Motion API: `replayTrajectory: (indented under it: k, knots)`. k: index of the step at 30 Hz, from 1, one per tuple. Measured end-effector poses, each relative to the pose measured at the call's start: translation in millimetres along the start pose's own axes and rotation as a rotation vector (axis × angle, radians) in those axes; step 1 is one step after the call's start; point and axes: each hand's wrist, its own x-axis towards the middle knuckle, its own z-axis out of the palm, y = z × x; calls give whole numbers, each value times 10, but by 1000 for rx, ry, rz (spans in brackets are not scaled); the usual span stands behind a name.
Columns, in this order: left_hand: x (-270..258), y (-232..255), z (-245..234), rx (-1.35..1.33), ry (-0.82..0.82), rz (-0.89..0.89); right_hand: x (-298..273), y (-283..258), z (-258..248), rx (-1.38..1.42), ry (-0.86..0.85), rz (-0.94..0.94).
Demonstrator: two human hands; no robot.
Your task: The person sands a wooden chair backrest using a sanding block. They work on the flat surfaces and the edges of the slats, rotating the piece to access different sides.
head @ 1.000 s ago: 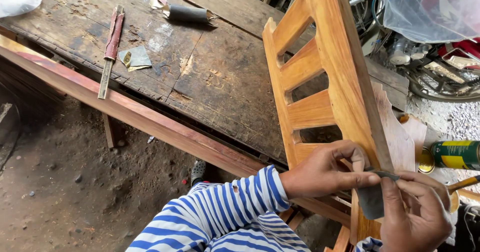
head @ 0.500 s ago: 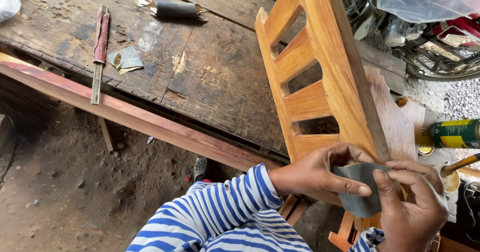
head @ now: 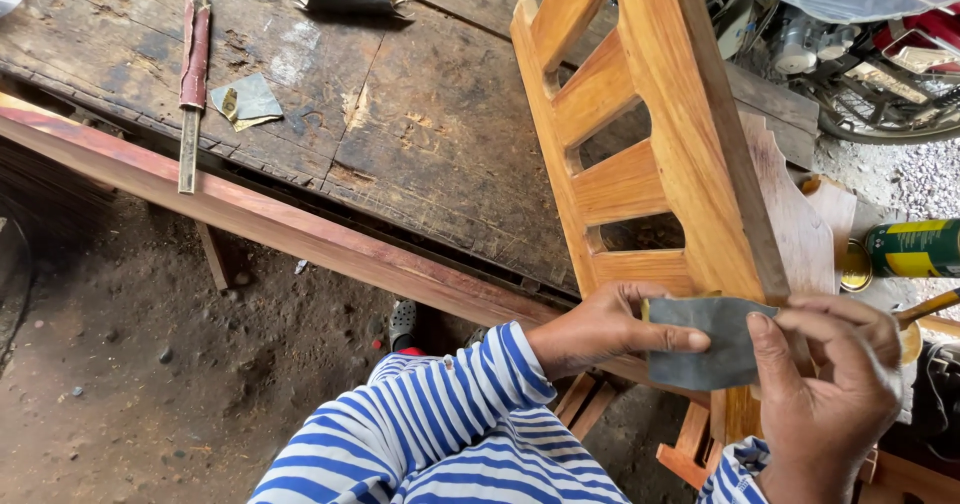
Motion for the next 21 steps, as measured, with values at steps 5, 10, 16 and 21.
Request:
replayTrajectory:
  k: [5,10,16,21]
  knots:
    - [15,147,-317,13,180,143,416,-394,-130,-96,-310,335]
    - [-41,277,-886,326,596,486,569,-124,-119,-23,-575,507]
    - [-153,-86,-859,665,628,263,576,-95,-124,-231,-563,527]
    - [176,-745,-1025,916,585,361,535,-209,-105,-255,-550,537]
